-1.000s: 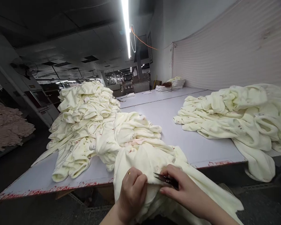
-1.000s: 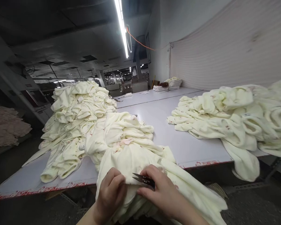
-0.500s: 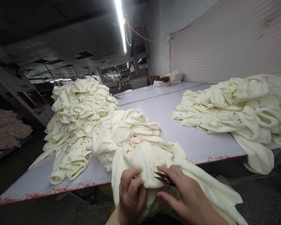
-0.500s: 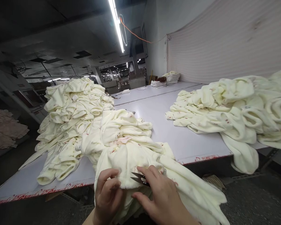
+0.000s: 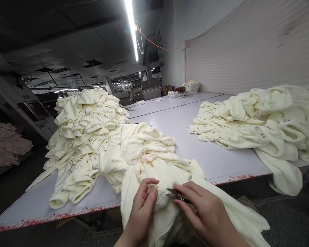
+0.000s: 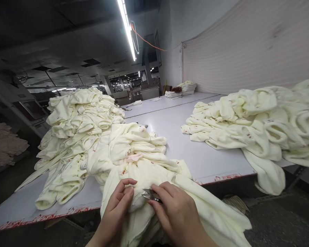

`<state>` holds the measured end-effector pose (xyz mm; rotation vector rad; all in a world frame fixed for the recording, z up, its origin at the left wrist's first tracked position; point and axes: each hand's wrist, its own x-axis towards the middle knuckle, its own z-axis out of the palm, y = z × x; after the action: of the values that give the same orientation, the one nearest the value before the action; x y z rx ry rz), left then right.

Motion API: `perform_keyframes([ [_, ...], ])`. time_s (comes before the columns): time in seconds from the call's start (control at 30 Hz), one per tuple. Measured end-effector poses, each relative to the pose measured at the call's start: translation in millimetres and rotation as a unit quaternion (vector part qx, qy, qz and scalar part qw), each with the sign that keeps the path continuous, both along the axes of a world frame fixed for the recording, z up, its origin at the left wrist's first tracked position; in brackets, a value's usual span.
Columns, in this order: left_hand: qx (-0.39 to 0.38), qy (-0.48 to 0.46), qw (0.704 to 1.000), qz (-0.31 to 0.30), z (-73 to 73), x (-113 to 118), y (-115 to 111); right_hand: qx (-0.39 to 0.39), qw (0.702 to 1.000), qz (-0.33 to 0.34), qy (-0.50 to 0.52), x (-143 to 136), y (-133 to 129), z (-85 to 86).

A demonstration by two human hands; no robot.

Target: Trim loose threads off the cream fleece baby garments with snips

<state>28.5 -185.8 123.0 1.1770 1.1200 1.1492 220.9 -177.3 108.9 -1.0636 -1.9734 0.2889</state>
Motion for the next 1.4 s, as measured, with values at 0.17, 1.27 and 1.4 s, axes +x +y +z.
perform_keyframes([
  [0.17,-0.006,-0.019,0.999,-0.031,4.1,-1.6,0.2,-0.022,1.0,-0.004,0.007,-0.3,3.5,0.5],
  [1.27,0.215,0.205,0.955,-0.011,33.1,-7.6,42.8,-0.213,0.949,-0.052,0.227,33.5,19.5,-40.4],
  [1.4,0.168,0.232,0.954,-0.091,32.9,2.4,41.4,-0.199,0.965,-0.076,0.155,31.0,23.4,-40.0],
])
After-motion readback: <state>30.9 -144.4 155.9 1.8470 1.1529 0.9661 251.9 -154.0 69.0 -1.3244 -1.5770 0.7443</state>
